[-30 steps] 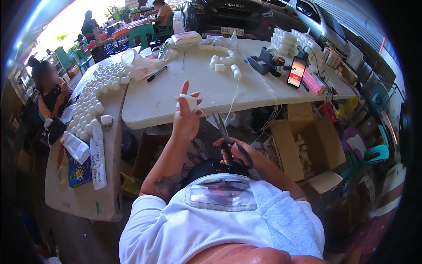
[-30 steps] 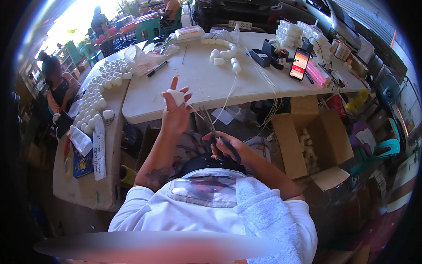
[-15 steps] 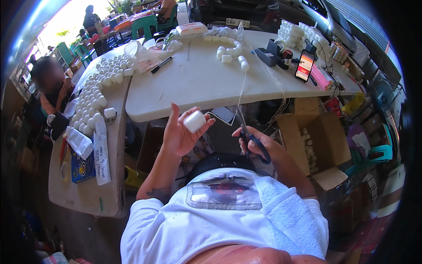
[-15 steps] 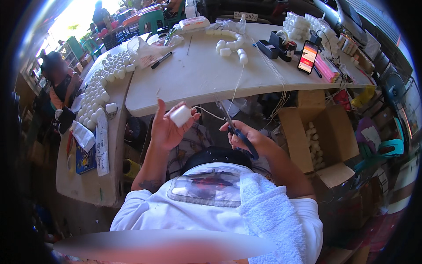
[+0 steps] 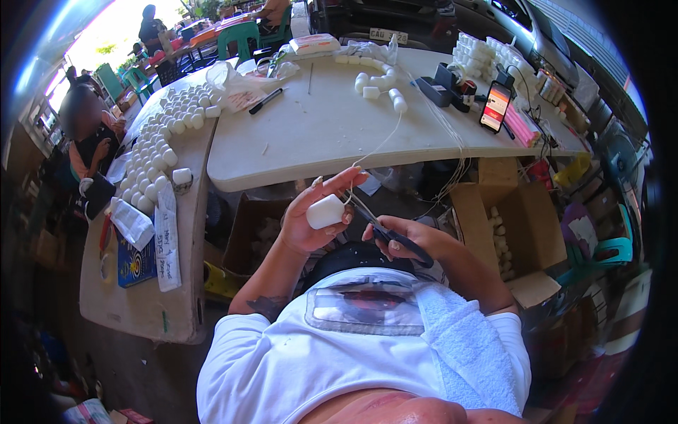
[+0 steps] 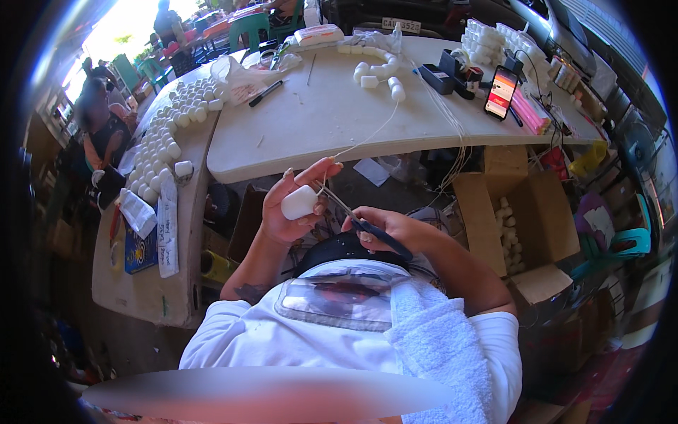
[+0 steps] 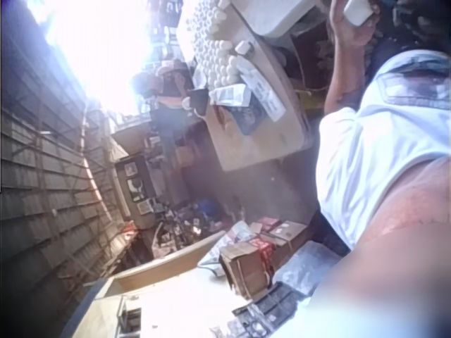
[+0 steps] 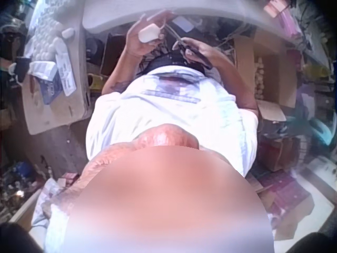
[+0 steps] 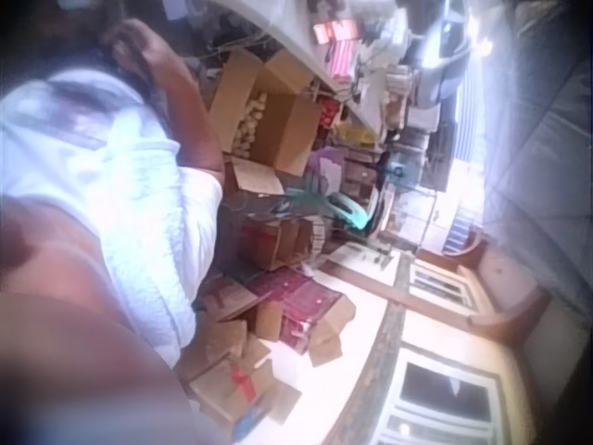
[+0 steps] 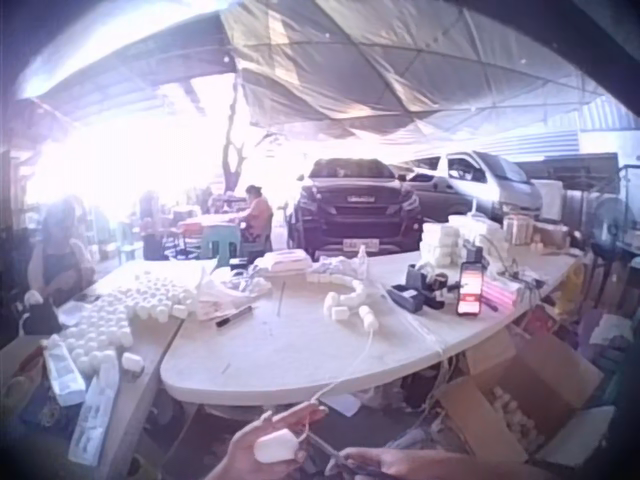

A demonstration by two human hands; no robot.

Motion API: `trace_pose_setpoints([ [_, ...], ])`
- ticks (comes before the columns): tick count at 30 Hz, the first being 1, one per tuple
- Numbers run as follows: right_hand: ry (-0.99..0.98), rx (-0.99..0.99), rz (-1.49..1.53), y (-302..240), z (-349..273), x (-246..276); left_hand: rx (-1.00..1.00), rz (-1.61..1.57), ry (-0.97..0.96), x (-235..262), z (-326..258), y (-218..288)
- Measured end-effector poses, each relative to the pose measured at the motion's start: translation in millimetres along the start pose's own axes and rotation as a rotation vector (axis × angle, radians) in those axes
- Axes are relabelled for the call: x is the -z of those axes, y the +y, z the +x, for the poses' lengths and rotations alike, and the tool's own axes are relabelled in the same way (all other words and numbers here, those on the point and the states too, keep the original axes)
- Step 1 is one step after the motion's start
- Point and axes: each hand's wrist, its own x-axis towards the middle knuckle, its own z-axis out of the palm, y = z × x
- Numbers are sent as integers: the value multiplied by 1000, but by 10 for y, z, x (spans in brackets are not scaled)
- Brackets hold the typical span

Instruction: The person threads white cylindrical candles onto a string, ties knots to secure them, and trims the string with scissors. The person repeats this process to form a long garland of candles on the table.

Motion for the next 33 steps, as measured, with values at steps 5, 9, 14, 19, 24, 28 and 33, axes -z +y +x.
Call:
trace_pose_setpoints([
  [5, 50, 48, 19, 7, 91, -38, -24, -4, 41, 11, 29, -24],
  [9, 99, 20, 50, 19, 89, -45, -27, 12, 54, 1, 30, -55],
  [14, 108, 39, -17, 0, 15, -10, -31, 40, 49, -8, 42, -70],
  [19, 150, 69, -139, -21, -5, -17, 4, 48, 71, -27, 88, -102],
  [24, 184, 39, -127, 41, 25, 78, 37, 74, 104, 34, 195, -131],
  [28, 225, -22, 52, 152, 39, 157, 35, 72, 158, 130, 265, -136],
  [33, 365, -134, 70, 252, -22, 195, 59, 170, 159, 213, 376, -151],
])
